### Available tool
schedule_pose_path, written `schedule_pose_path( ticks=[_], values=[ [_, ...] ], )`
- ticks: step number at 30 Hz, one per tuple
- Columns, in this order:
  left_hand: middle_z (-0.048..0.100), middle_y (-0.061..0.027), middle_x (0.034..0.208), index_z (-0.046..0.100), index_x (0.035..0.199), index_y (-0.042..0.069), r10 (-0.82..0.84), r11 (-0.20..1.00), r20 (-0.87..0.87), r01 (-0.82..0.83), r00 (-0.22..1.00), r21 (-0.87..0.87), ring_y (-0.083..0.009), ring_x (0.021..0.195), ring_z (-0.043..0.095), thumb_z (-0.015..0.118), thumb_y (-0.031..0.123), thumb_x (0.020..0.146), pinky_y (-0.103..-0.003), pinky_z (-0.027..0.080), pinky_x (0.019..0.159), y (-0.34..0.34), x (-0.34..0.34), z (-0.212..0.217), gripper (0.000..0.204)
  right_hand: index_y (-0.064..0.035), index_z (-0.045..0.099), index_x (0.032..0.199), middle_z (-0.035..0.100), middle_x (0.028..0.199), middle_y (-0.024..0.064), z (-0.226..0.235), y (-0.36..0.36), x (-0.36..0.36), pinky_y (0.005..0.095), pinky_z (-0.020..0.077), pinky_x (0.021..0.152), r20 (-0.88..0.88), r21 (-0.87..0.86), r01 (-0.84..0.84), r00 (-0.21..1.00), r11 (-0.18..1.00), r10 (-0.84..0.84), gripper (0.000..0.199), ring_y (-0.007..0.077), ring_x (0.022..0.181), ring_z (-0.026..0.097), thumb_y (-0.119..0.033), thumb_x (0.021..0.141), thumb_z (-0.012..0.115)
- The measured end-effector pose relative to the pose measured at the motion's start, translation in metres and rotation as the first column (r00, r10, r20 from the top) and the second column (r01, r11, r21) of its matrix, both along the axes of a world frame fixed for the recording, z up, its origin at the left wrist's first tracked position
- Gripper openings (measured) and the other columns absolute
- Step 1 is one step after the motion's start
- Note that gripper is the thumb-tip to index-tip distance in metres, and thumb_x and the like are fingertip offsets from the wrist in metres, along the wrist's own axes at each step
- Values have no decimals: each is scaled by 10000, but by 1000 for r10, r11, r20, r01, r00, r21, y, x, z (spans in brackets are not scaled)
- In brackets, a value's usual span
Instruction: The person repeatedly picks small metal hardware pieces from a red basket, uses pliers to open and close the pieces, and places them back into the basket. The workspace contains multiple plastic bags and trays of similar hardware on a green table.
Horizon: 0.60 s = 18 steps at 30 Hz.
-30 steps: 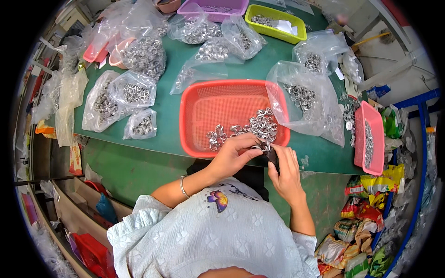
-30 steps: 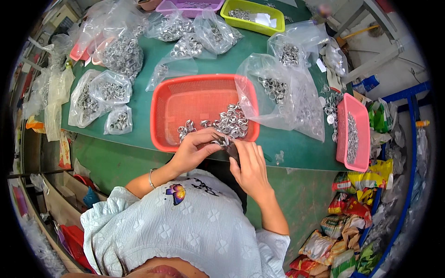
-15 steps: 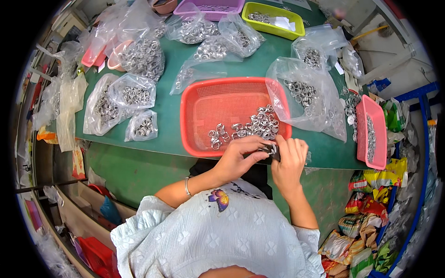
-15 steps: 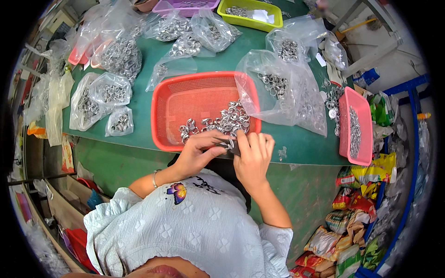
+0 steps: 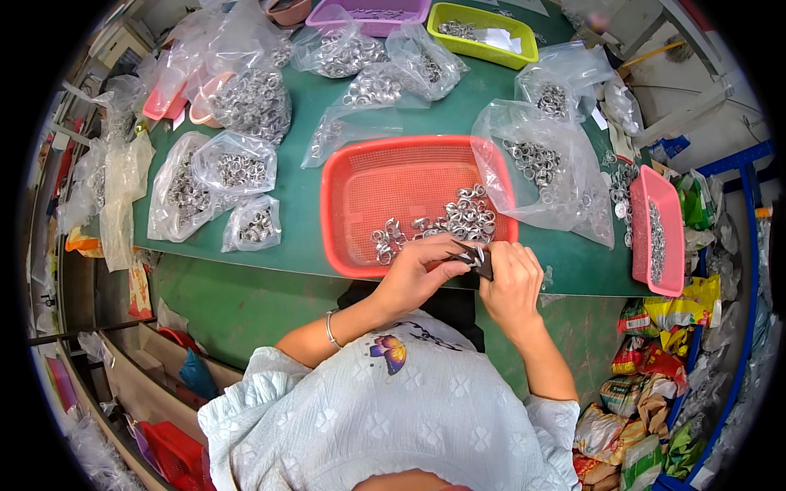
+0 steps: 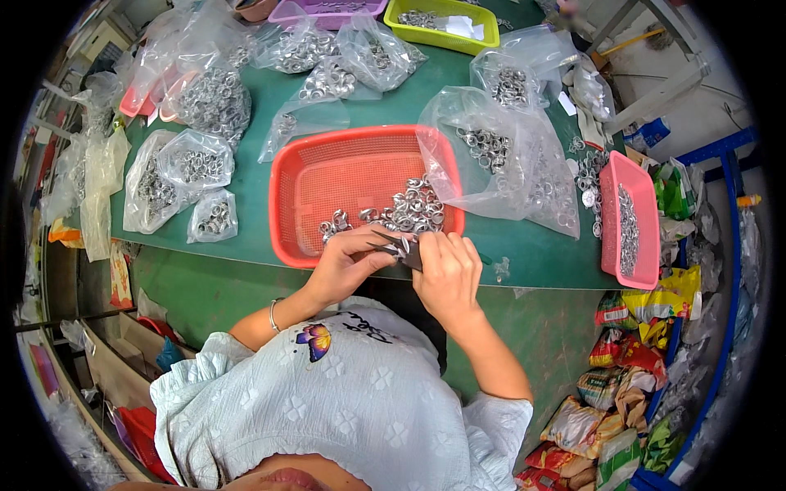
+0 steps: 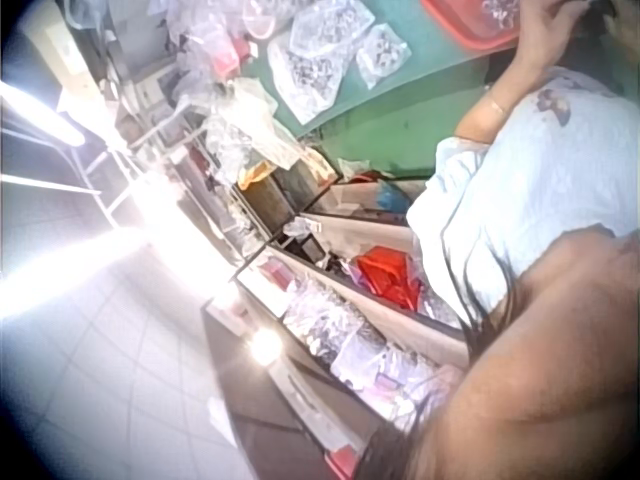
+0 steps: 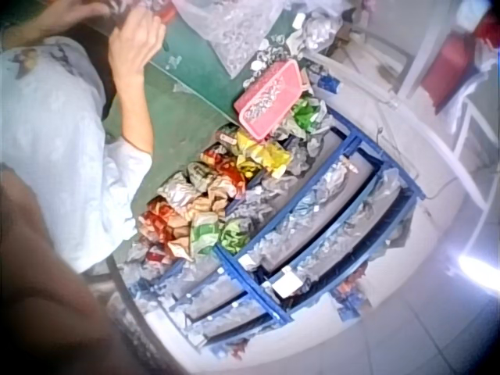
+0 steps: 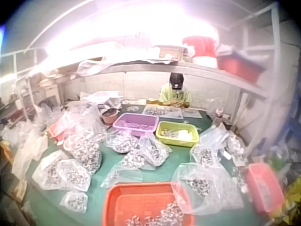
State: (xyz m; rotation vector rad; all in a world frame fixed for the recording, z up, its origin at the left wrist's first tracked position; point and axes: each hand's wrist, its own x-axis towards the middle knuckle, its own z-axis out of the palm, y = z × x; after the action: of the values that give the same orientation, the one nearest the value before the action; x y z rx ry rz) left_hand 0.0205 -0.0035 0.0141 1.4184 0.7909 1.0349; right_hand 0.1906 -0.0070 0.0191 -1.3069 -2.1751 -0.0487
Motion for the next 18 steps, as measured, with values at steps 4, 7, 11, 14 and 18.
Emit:
schedule_pose_path(
  ticks=[4,7,11,14,18],
  values=[
    [599,-127,1070,620,952,-55,3,999,49,-1,999,-45,-184,974,565,579,-50,780,-287,458,827,-2,-2,1,177,-44,476,704,485,624,83,0,1,0,354,371,531,27,12,-15,1000,1000,15,174,254,590,489,-27,598,612],
    [585,-118,1093,611,981,-56,2,998,82,2,997,-60,-171,974,562,574,-48,788,-279,460,829,-3,-3,-3,196,-54,470,688,475,611,81,1,1,-2,354,372,527,43,21,-17,999,1000,16,174,253,582,489,-28,584,606],
    [572,-100,1096,579,1057,-52,9,991,63,0,998,-137,-160,963,561,574,-51,794,-276,461,835,0,-5,6,263,-60,469,684,481,592,84,1,2,-5,360,387,527,-6,37,-31,999,999,31,175,262,568,504,-25,564,591],
    [577,-100,1073,576,1091,-24,-61,994,-29,58,998,-91,-163,970,557,611,1,787,-287,447,855,6,-5,-14,307,-65,498,709,539,638,99,-3,-3,5,396,420,551,-53,9,-3,999,1000,3,211,287,603,545,-55,521,593],
    [570,-101,1025,572,1059,-73,-1,997,-35,-2,999,-80,-161,945,552,619,-60,730,-272,448,825,11,-5,-9,333,-85,483,695,498,577,71,-10,-2,7,376,400,539,-122,91,37,992,995,-26,117,251,566,527,-110,614,564]
  ],
)
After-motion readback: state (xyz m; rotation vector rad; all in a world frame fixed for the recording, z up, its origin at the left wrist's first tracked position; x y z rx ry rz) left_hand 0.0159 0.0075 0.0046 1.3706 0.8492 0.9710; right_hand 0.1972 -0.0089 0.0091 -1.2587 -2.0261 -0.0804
